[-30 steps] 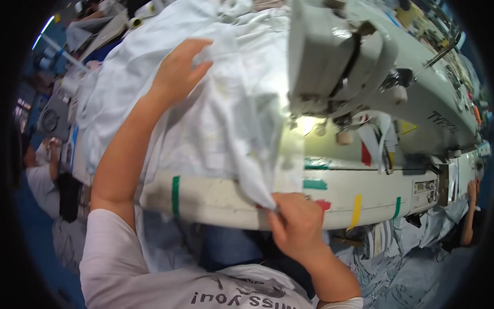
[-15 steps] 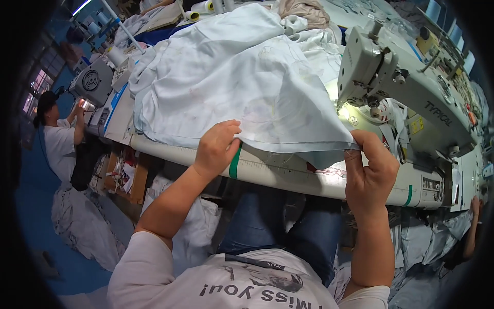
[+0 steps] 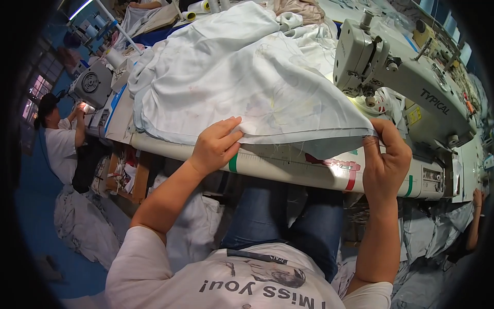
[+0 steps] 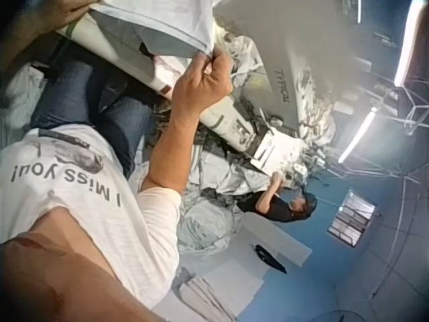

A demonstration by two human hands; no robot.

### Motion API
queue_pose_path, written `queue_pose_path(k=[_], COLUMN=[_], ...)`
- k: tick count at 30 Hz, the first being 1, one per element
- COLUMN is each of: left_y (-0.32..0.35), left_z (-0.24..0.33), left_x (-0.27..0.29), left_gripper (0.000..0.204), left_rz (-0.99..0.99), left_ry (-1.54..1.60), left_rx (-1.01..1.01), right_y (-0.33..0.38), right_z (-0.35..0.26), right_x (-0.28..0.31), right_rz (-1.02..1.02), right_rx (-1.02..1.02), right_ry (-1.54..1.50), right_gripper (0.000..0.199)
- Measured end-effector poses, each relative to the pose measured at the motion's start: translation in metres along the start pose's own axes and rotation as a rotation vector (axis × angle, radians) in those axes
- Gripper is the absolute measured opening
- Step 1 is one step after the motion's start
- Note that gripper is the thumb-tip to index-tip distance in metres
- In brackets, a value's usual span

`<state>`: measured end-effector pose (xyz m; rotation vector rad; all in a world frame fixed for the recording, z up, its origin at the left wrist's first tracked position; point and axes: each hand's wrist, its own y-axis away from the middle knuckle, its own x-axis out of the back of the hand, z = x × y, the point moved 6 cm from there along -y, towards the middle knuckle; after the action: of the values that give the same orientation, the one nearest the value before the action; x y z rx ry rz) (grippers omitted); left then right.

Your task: Sewing white fabric using an industrial sewing machine.

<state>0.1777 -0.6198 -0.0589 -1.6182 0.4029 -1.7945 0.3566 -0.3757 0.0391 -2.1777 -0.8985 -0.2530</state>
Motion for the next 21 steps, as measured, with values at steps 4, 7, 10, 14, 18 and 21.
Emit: queue_pose_path(k=[4,7,10,14,18,21], left_y=[-0.012,-0.005,-0.012,0.028,0.140,0.028], left_z=[0.008,-0.038,-0.088,-0.024,0.105,0.194], left_x=[0.000,0.015,0.066,0.241,0.365,0.303], left_gripper=[0.017,0.016,0.012,0.024,0.019,0.022], left_rz=[-0.072,-0.020,-0.032,0.570,0.305,-0.155], left_ry=[-0.147,-0.285,0.362,0.469,0.089,-0.699], left_rx=[0.045,0.061,0.590,0.427,0.226,-0.112], right_y=[0.000,0.002,0.008,0.012,0.015,0.023], right_z=[0.003,0.003,0.010,-0.001,-0.055,-0.065], right_x=[0.006,0.007,-0.007,-0.024,-0.048,-0.046], right_rz=[0.028,0.010,-0.086,-0.211,-0.315,-0.237], right_rx=[-0.024,-0.038,-0.016,0.039,0.475,0.269], right_ry=[-0.042,-0.033,-0.040,-0.181,0.052,-0.088], right_gripper=[0.007,0.007,0.007,0.009,0.026,0.034])
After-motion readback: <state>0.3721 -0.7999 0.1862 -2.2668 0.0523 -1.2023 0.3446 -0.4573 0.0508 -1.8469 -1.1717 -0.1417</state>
